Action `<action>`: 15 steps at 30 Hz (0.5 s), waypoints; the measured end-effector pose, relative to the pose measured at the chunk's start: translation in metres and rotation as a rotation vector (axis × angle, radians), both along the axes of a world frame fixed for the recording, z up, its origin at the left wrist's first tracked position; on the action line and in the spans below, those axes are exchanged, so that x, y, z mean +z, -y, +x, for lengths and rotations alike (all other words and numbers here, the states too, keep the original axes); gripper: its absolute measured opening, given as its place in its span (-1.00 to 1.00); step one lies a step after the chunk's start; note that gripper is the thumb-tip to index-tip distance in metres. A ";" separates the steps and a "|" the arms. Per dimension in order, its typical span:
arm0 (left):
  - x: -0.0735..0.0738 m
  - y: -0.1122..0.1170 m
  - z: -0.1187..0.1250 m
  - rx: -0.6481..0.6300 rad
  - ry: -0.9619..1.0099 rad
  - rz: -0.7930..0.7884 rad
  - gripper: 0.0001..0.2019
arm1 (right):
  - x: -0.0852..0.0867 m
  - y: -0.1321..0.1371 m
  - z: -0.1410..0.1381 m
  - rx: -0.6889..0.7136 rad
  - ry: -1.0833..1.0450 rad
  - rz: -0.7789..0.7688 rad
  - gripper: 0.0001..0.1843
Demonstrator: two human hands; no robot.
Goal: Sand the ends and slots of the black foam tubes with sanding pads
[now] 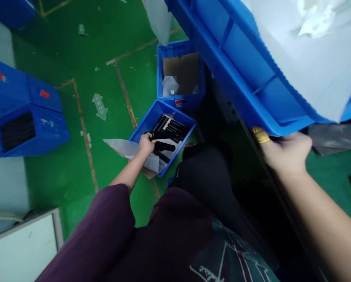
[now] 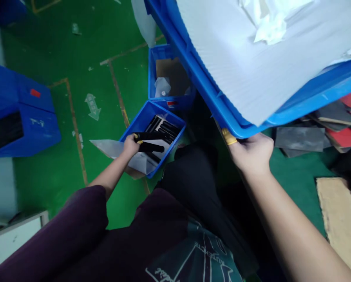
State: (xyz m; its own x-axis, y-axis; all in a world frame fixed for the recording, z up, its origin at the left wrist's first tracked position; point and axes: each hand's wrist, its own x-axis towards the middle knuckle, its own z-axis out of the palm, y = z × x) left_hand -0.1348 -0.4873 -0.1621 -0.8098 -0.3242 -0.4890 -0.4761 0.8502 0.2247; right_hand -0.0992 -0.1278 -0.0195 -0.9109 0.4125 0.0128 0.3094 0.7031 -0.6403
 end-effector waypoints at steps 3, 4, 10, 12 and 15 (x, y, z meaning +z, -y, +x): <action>0.058 0.030 0.008 0.028 -0.096 -0.036 -0.69 | -0.003 -0.002 0.004 -0.003 -0.002 -0.030 -0.55; 0.080 0.042 0.013 0.039 -0.129 -0.050 -0.68 | -0.003 -0.002 0.005 -0.017 0.014 -0.030 -0.57; 0.217 0.114 0.064 0.149 -0.234 -0.143 -0.66 | 0.004 0.004 0.006 -0.068 0.140 0.022 -0.67; 0.249 0.134 0.082 0.143 -0.134 -0.184 -0.69 | 0.007 0.006 0.006 -0.067 0.162 0.060 -0.67; 0.259 0.153 0.103 -0.025 0.113 -0.321 -0.78 | 0.009 0.008 0.008 -0.074 0.186 0.106 -0.65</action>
State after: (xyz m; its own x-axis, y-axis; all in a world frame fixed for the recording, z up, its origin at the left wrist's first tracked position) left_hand -0.0322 -0.6405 0.0972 -0.7662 -0.4567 -0.4521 -0.4606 0.8809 -0.1093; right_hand -0.0912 -0.1356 -0.0101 -0.8691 0.4832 -0.1057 0.4682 0.7348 -0.4907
